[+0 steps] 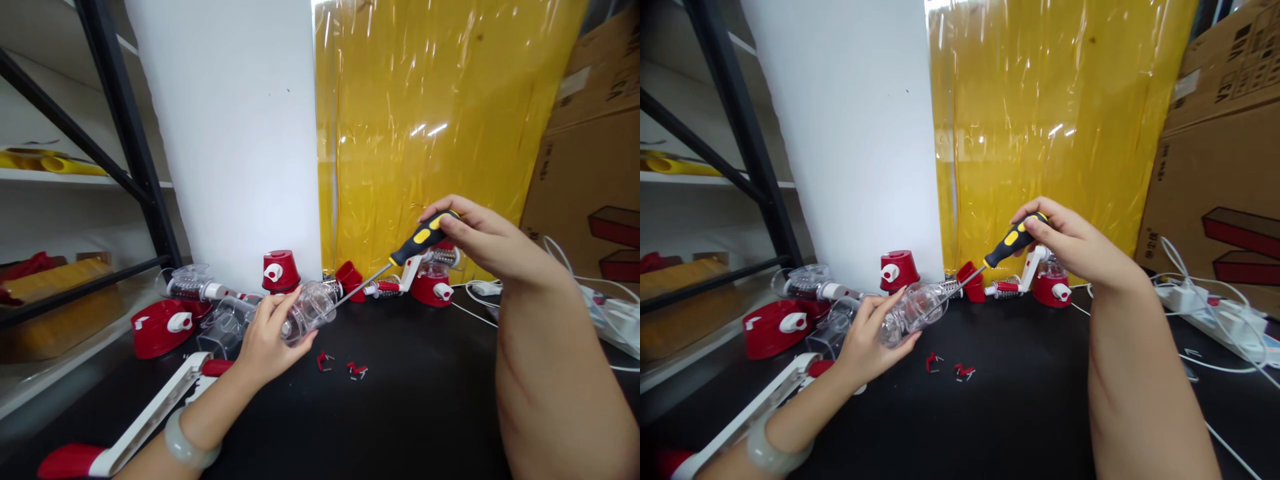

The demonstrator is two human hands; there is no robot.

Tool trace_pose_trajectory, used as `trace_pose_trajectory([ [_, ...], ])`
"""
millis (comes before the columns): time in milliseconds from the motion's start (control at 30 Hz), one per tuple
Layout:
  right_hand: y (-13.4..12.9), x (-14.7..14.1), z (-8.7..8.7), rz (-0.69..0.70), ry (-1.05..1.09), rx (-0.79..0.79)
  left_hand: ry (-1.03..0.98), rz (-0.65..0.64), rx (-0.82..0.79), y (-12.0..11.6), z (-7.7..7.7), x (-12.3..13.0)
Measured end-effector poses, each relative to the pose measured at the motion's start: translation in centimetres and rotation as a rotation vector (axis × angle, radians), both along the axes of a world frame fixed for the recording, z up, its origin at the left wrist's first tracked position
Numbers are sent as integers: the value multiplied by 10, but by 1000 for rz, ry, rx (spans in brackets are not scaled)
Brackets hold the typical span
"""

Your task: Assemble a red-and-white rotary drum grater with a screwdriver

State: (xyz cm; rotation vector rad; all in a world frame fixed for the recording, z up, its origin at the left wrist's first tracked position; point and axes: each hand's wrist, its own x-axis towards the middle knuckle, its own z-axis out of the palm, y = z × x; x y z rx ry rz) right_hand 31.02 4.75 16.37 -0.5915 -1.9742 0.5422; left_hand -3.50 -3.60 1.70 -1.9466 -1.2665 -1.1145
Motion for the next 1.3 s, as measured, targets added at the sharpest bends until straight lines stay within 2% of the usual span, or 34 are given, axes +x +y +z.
trace_pose_trajectory([
  [133,4,-4,1,-270,-86,33,17,7,9,1,0,1],
  [167,6,-5,1,-301,-91,33,21,8,8,1,1,1],
  [233,12,-6,-1,-231,-50,4,24,10,5,2,1,0],
  [367,15,-2,-5,147,91,-81,16,11,24,2,2,-1],
  [433,12,1,-5,208,69,-92,11,11,34,2,3,-1],
  [500,8,3,-4,153,14,-85,12,12,38,1,4,-1],
  [633,10,1,-1,-96,-81,-73,22,16,35,2,3,0],
  [700,14,-1,-2,-152,-77,-46,28,22,35,2,3,-1],
  [767,20,-4,-5,-72,-10,-23,32,21,34,3,2,-1],
  [867,24,-6,-9,130,65,-58,25,18,34,3,3,-2],
  [933,23,-7,-9,175,71,-60,17,28,38,2,5,-2],
  [1033,19,-7,-7,121,45,-56,20,46,41,2,6,-2],
  [1200,23,-7,-5,-207,-167,-55,41,76,34,3,5,-3],
  [1233,27,-7,-6,-208,-155,-51,46,83,33,4,5,-4],
  [1300,33,-8,-9,-109,-69,-84,51,93,30,4,5,-5],
])
